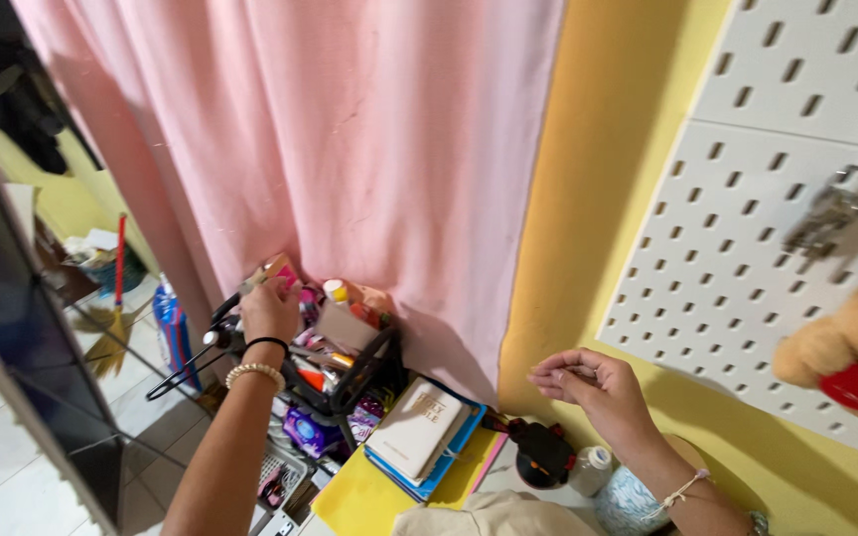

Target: The person organizes a cluttered desk by hanging keys on a pegboard, placing small bottles into a wall-mounted basket, and arranging various items like a cloth, a cap, and small boxes on the desk surface.

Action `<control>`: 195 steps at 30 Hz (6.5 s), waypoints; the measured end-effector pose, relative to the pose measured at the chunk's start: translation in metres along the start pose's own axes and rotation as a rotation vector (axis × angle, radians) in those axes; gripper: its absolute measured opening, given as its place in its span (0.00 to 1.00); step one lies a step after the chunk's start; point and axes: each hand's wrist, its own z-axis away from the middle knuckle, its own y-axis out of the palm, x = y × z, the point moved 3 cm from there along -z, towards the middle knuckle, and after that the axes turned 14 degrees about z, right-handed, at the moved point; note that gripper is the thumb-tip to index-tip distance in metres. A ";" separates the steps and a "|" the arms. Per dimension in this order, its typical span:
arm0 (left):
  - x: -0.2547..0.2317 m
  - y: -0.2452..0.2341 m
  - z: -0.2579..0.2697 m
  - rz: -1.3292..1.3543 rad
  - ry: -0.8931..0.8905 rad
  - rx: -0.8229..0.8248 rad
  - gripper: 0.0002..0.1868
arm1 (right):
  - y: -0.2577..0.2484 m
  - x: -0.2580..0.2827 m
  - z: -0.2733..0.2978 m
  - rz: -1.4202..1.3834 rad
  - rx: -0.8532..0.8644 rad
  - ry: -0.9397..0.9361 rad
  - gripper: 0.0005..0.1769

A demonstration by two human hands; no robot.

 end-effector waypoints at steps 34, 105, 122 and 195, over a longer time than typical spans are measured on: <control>-0.554 0.071 0.233 0.866 0.889 0.313 0.16 | -0.247 0.086 0.216 0.556 -0.649 -0.271 0.09; -0.519 0.025 0.168 0.838 0.725 0.623 0.20 | -0.144 0.192 0.154 1.191 -1.058 -0.720 0.15; -0.545 -0.002 0.299 1.188 1.577 0.442 0.21 | -0.134 0.158 0.166 -0.419 0.137 -0.618 0.45; -0.698 0.090 0.301 0.680 0.809 0.466 0.32 | -0.414 0.170 0.374 1.315 -1.435 -0.806 0.19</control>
